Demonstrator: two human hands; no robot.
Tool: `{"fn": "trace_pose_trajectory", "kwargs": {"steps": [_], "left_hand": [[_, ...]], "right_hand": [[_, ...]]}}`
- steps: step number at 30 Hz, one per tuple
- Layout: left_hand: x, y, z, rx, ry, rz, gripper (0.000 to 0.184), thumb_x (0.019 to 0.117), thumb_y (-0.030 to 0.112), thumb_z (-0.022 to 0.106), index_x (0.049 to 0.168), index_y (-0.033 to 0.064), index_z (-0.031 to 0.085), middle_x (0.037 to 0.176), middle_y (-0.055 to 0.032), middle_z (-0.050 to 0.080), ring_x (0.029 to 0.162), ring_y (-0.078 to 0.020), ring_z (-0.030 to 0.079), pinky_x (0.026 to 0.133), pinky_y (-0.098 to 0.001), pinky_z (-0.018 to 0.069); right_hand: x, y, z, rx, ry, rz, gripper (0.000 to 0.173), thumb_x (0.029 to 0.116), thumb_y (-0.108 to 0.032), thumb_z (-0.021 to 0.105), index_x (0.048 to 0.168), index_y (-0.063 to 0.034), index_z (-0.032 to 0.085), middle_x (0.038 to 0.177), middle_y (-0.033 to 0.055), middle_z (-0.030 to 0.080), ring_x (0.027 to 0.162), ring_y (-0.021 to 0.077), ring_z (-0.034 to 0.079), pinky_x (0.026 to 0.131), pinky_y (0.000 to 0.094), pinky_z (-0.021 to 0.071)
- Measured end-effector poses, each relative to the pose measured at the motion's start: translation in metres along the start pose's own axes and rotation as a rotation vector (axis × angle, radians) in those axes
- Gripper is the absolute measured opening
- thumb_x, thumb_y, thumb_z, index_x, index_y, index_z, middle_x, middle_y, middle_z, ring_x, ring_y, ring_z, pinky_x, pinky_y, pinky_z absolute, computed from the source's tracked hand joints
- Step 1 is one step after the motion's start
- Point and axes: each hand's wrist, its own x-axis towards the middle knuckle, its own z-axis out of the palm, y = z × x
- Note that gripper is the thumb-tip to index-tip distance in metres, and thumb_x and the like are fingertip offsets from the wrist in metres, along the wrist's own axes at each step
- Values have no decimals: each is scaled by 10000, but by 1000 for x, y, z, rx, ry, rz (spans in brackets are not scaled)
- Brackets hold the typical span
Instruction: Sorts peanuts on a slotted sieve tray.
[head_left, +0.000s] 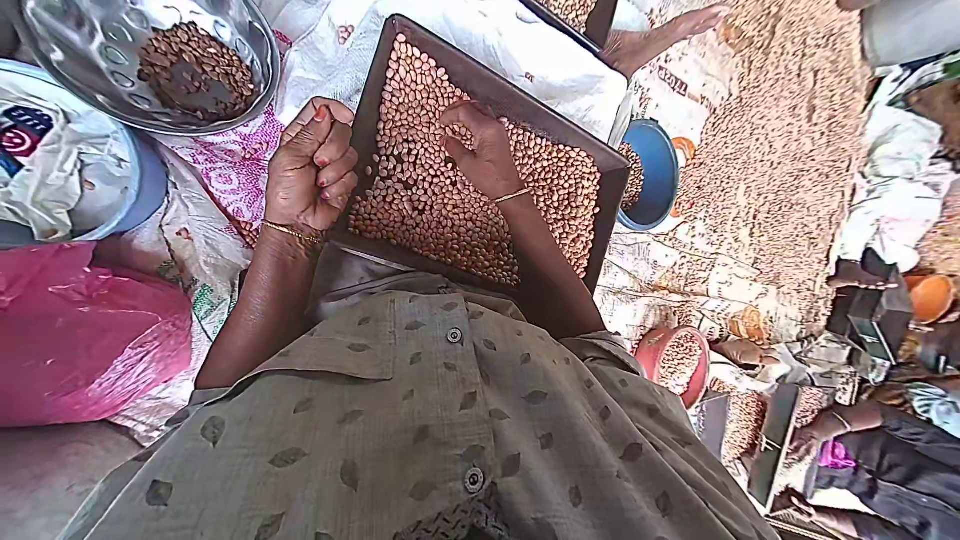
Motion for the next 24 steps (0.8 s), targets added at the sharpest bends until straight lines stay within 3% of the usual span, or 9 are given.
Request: {"fn": "trace_pose_trajectory", "kwargs": {"steps": [3,5,7,10,11,16,18,21,24], "left_hand": [[-1,1,1,45,13,6,324,1120,168,288,1016,141,594,607,94,458,425,15,380,386,-115,333],[-2,1,0,58,6,15,322,1118,164,295,1029,140,603,617,96,470,429,16,382,390,-113,330],[0,0,1,56,0,11,319,1118,165,300,1037,139,607,630,95,480,434,17,388,393,-110,332],[2,0,1,44,3,2,321,1118,153,290,1048,125,602,650,81,490,445,11,397,397,-111,340],[2,0,1,41,1,2,321,1118,151,287,1050,123,599,652,79,491,446,11,398,398,-111,340],[0,0,1,49,3,10,310,1117,157,292,1059,132,596,658,85,497,443,17,393,398,-106,338],[1,0,1,59,-1,4,315,1118,161,290,1059,135,599,659,88,494,441,20,390,396,-105,336],[0,2,1,73,4,1,331,1119,163,267,1053,150,591,658,94,484,440,25,383,395,-101,328],[0,1,1,64,13,2,330,1117,157,271,1054,145,595,656,93,488,437,22,387,394,-103,333]], "right_hand": [[-9,-1,13,-249,-151,23,177,917,-136,699,1071,-66,752,1180,159,682,1192,371,594,1000,538,462],[-20,-6,5,-166,-297,11,139,908,-102,692,1018,-37,745,1095,161,690,1101,343,637,981,503,507],[-31,-11,-3,2,-457,-43,135,905,-103,703,996,-22,760,1036,151,710,1039,293,652,972,454,496],[-33,-25,-12,249,-664,-9,140,952,-91,688,1043,-5,750,1023,130,716,846,154,679,774,305,571],[-29,-29,-14,273,-653,14,150,968,-89,665,1059,4,739,1023,132,705,808,143,673,737,294,577],[18,-21,-9,-17,-232,7,227,988,-48,558,1127,1,730,1126,171,714,991,263,701,902,416,560],[28,-14,6,-170,-173,3,236,970,-43,597,1158,-25,739,1174,183,698,1049,315,695,920,462,559],[26,-13,29,-275,-126,41,292,980,-79,613,1249,-87,724,1219,184,639,1037,328,679,857,461,577],[20,-9,37,-280,-74,13,281,978,-79,620,1235,-90,732,1229,171,668,1074,331,684,867,464,579]]}}
